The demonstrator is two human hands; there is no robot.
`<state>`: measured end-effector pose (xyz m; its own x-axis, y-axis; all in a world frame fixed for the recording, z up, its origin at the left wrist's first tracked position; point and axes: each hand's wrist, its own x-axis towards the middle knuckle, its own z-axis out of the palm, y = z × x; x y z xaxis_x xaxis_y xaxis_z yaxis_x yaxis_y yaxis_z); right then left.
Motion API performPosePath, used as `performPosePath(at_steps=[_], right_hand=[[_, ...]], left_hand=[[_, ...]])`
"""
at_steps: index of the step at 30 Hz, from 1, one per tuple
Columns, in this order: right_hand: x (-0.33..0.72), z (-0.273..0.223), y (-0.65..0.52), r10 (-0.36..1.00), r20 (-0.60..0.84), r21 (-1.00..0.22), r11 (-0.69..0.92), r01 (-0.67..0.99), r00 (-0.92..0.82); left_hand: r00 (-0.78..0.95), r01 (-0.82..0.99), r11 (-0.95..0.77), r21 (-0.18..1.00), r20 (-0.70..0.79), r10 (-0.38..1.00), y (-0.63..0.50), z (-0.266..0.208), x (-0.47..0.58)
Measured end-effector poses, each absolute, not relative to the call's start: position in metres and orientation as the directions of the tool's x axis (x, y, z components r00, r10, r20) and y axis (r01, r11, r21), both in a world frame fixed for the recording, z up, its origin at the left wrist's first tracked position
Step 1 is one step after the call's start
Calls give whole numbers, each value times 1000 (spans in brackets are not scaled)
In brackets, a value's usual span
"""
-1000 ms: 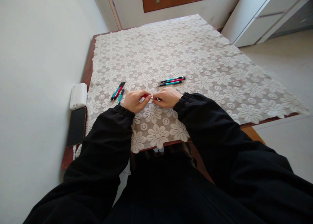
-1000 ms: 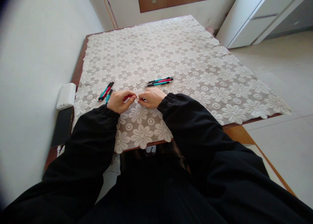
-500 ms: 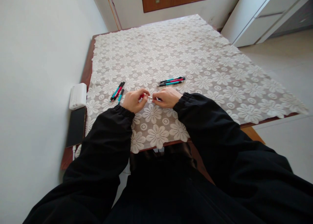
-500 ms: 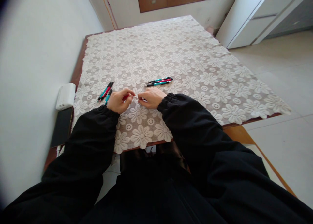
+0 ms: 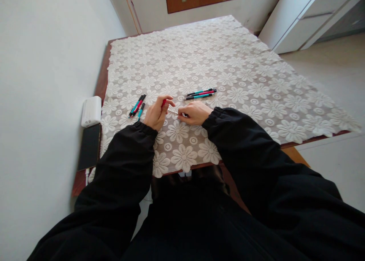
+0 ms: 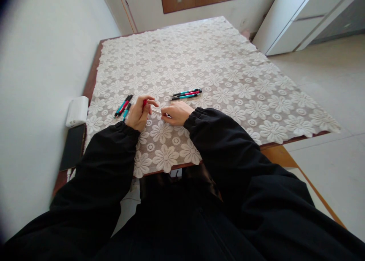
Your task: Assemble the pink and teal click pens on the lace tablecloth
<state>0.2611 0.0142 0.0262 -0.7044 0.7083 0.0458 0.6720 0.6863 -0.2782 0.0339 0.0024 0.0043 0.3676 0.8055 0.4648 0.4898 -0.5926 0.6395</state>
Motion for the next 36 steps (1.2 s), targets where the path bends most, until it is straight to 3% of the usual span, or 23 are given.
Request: performPosePath(at_steps=[11,21,36], right_hand=[[262,24,15,709,64,-288,687,667,-703],[262,24,15,755,214,-325,654,684,-620],[262,24,14,735,190,-332,672,661,-651]], left_hand=[[364,593,-546,591,408,837,-3,13,34],[497,700,-576,422,292,817,-4,21,36],[577,688,-638,347,272,770,-1,14,33]])
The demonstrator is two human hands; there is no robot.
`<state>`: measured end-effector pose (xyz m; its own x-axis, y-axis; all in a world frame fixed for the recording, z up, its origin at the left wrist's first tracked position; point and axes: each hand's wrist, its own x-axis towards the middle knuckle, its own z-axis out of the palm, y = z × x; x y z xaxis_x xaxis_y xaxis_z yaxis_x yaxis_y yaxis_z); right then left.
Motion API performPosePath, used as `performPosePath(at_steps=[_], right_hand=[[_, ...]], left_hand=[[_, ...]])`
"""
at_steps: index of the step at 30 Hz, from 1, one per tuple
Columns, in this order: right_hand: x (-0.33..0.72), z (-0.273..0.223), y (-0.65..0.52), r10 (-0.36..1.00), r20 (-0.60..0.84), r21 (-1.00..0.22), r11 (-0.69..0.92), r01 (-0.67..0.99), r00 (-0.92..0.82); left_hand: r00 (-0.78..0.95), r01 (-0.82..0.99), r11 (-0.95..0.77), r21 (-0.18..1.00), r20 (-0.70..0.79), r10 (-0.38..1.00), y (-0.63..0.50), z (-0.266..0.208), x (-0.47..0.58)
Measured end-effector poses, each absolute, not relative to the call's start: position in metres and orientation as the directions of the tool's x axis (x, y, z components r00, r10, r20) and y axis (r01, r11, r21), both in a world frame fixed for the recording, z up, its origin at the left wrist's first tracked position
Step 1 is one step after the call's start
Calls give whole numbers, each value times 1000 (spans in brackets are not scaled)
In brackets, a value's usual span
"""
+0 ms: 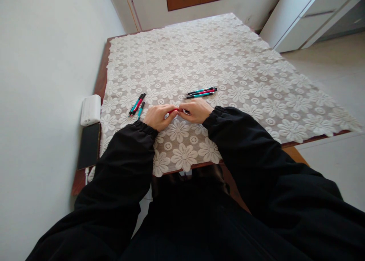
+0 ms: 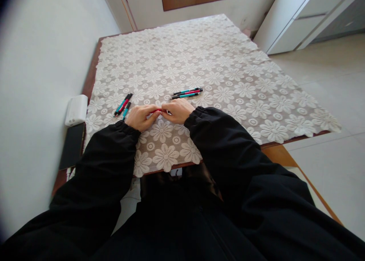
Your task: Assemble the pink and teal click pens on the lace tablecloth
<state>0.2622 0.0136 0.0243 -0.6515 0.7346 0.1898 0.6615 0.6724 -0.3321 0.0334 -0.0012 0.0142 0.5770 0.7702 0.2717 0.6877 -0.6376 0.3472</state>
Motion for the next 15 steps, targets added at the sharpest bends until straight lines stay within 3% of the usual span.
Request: performPosePath(at_steps=[15], right_hand=[[262,23,13,742,234,-365,666,651,-628]], left_hand=[[527,715,-571,404,225,820,0,14,35]])
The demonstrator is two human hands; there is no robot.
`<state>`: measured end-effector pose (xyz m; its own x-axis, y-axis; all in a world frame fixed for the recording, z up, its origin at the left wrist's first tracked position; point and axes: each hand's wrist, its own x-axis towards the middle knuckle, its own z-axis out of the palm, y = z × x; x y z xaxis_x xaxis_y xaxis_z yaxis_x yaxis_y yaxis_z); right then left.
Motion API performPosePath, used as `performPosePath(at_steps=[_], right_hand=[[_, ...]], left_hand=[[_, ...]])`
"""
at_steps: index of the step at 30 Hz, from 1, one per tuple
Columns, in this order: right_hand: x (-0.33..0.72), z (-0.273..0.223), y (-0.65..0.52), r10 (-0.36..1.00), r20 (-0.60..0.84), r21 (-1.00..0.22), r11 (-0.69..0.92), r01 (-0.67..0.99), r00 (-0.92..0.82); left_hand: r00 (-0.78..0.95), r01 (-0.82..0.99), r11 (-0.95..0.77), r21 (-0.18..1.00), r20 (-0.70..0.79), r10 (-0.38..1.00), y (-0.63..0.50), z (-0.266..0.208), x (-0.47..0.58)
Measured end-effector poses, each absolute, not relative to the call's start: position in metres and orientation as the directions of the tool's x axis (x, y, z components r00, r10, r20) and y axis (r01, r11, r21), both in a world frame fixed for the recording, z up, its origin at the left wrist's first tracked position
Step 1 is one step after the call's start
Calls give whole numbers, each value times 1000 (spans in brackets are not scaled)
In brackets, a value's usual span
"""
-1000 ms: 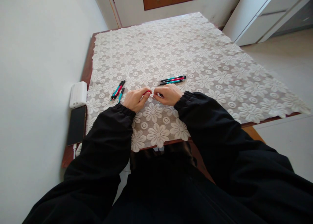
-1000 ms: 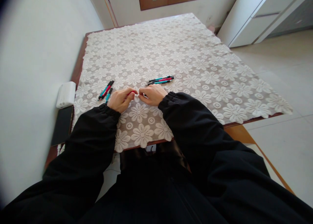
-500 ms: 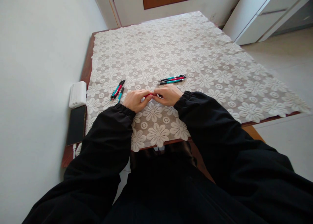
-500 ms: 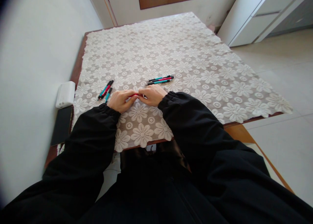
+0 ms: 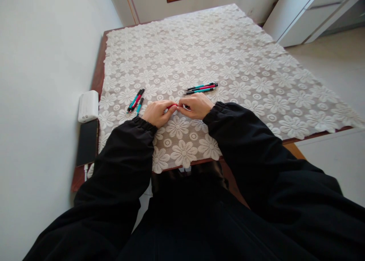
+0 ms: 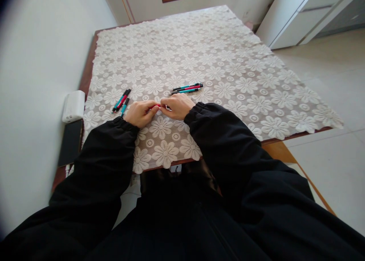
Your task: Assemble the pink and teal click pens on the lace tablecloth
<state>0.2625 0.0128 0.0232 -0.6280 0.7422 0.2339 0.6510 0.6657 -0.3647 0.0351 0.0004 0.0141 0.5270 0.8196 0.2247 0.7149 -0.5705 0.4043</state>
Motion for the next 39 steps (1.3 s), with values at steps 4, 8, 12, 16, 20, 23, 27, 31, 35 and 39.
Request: performPosePath(at_steps=[4,8,12,16,20,23,27,31,35,39], right_hand=[[262,24,13,742,223,-368,665,650,-632],[262,24,12,741,220,-368,666,649,-635],[262,25,12,740,224,-362,667,651,-634],[262,24,13,740,230,-368,667,648,-632],[262,23,13,745,232,-371,662,652,-625],[262,24,13,751,232,-372,655,658,-618],[262,24,12,748,244,-375,659,652,-617],[263,25,12,748,268,-377,662,649,-607],[262,26,12,756,248,-369,651,663,-605],[262,25,13,755,224,-361,652,667,-616]], left_hand=[[520,723,-559,406,213,827,0,15,36],[527,721,-559,409,200,826,0,17,37],[530,718,-561,411,199,824,0,17,37],[535,711,-568,415,204,820,0,16,36],[548,700,-581,414,209,810,1,15,35],[554,694,-588,415,213,805,1,15,35],[549,702,-584,407,212,808,1,15,35],[560,700,-595,395,213,800,1,15,34],[573,688,-609,395,218,790,1,14,34],[577,681,-611,404,218,787,0,14,34]])
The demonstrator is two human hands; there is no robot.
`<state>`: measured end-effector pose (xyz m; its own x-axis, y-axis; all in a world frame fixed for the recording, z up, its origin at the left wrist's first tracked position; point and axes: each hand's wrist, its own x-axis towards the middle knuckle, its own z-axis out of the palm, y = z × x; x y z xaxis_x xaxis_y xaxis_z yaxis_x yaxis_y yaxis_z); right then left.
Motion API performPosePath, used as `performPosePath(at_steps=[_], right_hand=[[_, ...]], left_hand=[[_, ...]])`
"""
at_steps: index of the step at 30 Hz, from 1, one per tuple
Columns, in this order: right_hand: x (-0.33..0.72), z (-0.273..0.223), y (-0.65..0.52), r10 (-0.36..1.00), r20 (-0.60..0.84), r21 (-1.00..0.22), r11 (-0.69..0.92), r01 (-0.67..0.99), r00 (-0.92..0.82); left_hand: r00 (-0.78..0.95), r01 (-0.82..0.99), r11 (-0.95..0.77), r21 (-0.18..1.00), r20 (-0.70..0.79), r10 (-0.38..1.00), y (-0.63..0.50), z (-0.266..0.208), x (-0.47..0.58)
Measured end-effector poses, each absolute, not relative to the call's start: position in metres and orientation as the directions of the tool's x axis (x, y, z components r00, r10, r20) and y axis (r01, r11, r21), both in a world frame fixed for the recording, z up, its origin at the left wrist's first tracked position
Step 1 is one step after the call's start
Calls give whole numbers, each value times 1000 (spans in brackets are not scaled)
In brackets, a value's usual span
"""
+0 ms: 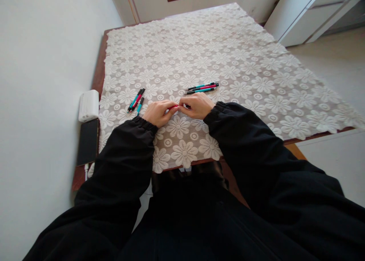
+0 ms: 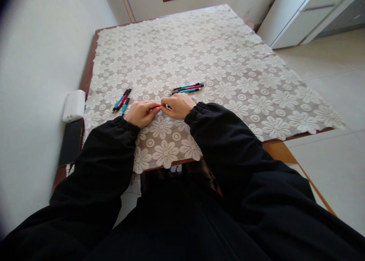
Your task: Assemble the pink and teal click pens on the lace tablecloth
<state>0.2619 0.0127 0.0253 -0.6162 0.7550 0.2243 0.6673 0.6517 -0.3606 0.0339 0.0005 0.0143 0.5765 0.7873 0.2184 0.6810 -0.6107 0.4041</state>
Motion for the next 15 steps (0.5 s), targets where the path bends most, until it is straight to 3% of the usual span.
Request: performPosePath(at_steps=[15], right_hand=[[264,24,15,718,194,-316,691,650,-669]], left_hand=[[604,675,-627,390,196,772,0,16,33]])
